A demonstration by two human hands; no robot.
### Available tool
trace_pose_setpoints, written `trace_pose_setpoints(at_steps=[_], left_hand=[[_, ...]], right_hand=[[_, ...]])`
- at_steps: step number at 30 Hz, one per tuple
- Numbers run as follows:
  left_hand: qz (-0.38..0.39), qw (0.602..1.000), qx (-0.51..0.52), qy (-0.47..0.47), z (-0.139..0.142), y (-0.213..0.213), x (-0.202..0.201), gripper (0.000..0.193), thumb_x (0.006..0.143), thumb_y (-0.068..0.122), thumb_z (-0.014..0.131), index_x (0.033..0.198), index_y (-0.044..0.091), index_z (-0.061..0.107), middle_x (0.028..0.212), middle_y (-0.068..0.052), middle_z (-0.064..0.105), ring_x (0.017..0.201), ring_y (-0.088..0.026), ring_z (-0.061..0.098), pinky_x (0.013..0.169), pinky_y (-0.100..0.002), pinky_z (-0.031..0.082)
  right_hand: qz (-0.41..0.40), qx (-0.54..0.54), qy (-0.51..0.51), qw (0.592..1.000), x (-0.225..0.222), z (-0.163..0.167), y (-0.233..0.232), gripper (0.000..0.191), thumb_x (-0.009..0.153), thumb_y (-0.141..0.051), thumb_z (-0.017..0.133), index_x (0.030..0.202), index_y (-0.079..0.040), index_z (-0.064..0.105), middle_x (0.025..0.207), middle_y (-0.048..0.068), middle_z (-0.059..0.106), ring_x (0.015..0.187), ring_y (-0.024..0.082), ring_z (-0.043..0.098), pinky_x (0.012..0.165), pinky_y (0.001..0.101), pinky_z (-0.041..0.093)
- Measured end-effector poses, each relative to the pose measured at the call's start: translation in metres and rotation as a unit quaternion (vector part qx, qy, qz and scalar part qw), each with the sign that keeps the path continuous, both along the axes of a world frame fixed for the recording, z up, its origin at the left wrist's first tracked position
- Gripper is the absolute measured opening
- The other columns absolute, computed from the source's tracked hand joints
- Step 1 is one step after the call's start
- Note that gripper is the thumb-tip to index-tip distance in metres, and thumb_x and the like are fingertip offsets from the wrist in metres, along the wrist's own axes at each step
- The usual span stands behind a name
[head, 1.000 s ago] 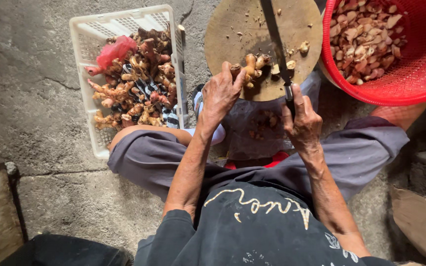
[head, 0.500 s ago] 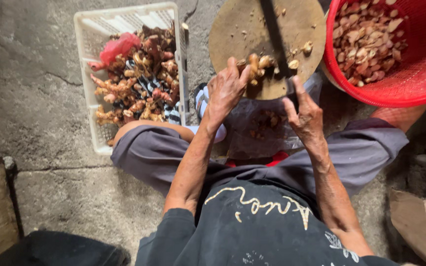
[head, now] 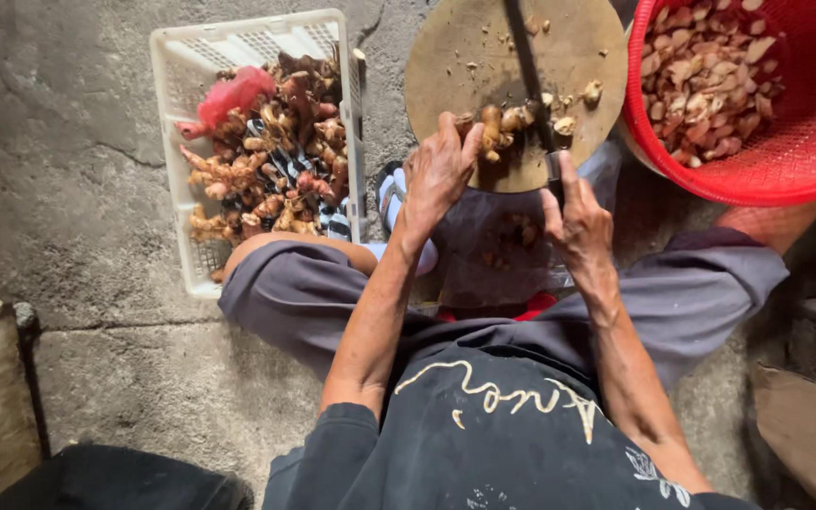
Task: The person sits cross-legged on the floor and uses a large knife to chop ginger roots on a round wooden board. They pick ginger from a white crate, slice it into small pieces, and transfer the pieces into a red basket.
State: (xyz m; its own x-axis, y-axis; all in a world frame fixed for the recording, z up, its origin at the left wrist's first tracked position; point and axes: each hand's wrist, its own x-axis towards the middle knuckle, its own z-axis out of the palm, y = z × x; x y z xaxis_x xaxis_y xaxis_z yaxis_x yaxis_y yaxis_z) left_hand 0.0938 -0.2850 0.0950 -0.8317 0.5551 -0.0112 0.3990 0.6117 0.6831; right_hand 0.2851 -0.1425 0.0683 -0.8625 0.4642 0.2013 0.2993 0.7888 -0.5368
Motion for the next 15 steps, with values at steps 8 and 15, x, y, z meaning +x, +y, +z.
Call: trace_pose_setpoints(at_steps=[8,15], left_hand=[[-0.044,0.998,-0.025,-0.031,-0.013,0.021,-0.022,0.042,0.103,0.045,0.054,0.105,0.003,0.049,0.087,-0.026,0.073,0.085,-0.046,0.071,0.071,-0.054,0.056],[-0.016,0.998,-0.034,-0.043,-0.007,0.012,-0.015,0.042,0.102,0.045,0.054,0.106,0.003,0.051,0.088,-0.026,0.074,0.087,-0.046,0.072,0.073,-0.053,0.057]], right_hand=[[0.009,-0.029,-0.037,0.999,0.0,0.005,0.008,0.064,0.106,-0.02,0.068,0.162,-0.016,0.037,0.102,0.018,0.067,0.08,0.037,0.069,0.068,0.0469,0.058],[0.051,-0.083,-0.031,0.995,0.011,0.004,0.009,0.064,0.104,-0.021,0.069,0.161,-0.015,0.042,0.112,0.023,0.069,0.096,0.042,0.071,0.077,0.0481,0.058]])
